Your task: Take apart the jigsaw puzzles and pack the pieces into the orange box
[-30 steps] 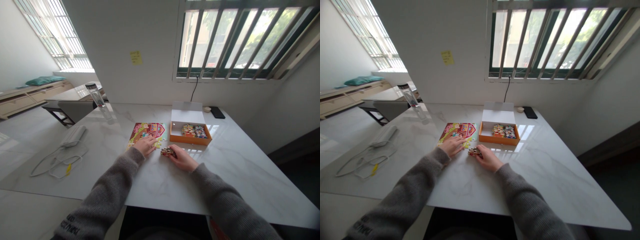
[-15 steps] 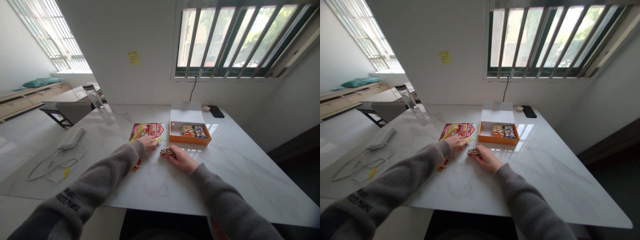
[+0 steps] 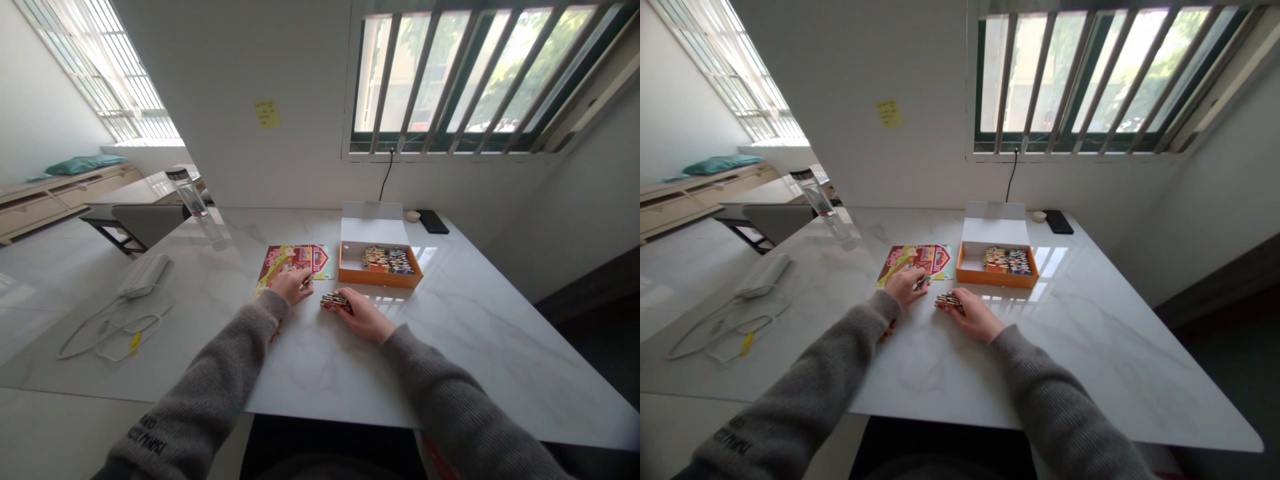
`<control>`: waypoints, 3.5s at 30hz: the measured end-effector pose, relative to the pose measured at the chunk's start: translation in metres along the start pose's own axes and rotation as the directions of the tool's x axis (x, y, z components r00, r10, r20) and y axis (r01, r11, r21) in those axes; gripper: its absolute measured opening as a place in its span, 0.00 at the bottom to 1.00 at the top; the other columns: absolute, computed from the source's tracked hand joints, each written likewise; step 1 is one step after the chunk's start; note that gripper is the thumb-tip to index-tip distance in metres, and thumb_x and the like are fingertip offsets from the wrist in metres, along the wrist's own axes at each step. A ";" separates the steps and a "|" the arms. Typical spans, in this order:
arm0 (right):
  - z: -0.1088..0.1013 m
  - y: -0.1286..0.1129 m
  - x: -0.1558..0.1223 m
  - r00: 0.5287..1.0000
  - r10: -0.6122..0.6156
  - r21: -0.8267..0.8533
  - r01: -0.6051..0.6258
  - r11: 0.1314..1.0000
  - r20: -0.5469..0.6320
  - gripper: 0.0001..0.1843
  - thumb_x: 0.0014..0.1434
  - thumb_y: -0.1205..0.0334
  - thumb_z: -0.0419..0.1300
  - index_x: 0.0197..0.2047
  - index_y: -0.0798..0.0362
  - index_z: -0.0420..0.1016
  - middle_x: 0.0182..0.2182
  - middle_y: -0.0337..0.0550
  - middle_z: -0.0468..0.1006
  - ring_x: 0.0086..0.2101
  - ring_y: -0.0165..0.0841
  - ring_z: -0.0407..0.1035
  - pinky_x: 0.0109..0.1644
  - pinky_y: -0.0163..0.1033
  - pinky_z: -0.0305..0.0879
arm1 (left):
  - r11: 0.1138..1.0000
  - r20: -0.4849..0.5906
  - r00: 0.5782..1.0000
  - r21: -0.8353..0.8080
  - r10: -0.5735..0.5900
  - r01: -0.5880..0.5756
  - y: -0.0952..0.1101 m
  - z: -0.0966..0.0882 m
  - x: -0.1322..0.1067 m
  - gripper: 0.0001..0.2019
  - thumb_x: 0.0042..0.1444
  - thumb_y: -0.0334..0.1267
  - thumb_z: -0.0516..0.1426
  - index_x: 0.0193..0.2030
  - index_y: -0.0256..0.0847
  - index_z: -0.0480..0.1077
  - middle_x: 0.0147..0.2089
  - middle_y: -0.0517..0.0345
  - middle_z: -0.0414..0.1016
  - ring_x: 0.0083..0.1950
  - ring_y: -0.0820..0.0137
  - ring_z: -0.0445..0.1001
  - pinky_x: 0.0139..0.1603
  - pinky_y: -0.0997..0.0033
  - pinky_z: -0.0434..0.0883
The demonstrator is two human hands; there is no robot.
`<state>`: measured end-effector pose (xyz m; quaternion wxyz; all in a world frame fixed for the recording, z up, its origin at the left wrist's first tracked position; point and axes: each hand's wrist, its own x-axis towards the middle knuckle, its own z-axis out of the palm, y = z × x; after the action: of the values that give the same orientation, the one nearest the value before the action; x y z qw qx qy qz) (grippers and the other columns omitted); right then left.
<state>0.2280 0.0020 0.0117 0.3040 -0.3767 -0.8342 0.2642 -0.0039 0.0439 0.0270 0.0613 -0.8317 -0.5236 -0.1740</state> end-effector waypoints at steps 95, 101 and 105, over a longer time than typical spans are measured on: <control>-0.006 0.011 0.003 0.978 0.205 0.195 -0.196 0.961 -0.025 0.15 0.57 0.65 0.56 0.49 0.54 0.67 0.40 0.43 0.76 0.38 0.34 0.70 0.45 0.40 0.66 | 0.879 -0.197 0.971 -0.429 0.135 -0.209 0.053 0.021 -0.022 0.21 0.68 0.37 0.46 0.66 0.38 0.62 0.61 0.44 0.70 0.61 0.60 0.69 0.64 0.56 0.68; -0.003 0.015 0.004 0.948 0.318 0.385 -0.298 0.873 0.013 0.15 0.57 0.58 0.58 0.47 0.54 0.68 0.35 0.40 0.73 0.32 0.31 0.67 0.34 0.35 0.65 | 0.825 -0.098 0.972 -0.515 0.212 -0.232 0.047 0.038 -0.023 0.25 0.69 0.42 0.46 0.70 0.42 0.55 0.70 0.44 0.55 0.69 0.56 0.58 0.69 0.50 0.60; -0.002 0.012 0.003 0.943 0.331 0.484 -0.310 0.818 0.045 0.18 0.58 0.55 0.59 0.48 0.54 0.67 0.34 0.39 0.71 0.29 0.29 0.67 0.30 0.33 0.64 | 0.788 -0.146 0.980 -0.585 0.132 -0.193 0.042 0.036 -0.024 0.22 0.67 0.40 0.49 0.67 0.48 0.61 0.65 0.47 0.58 0.65 0.55 0.60 0.66 0.50 0.62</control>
<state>0.2336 0.0121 0.0056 0.3567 -0.4286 -0.6594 0.5042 0.0319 0.0155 -0.0113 -0.1627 -0.8411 -0.3653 -0.3641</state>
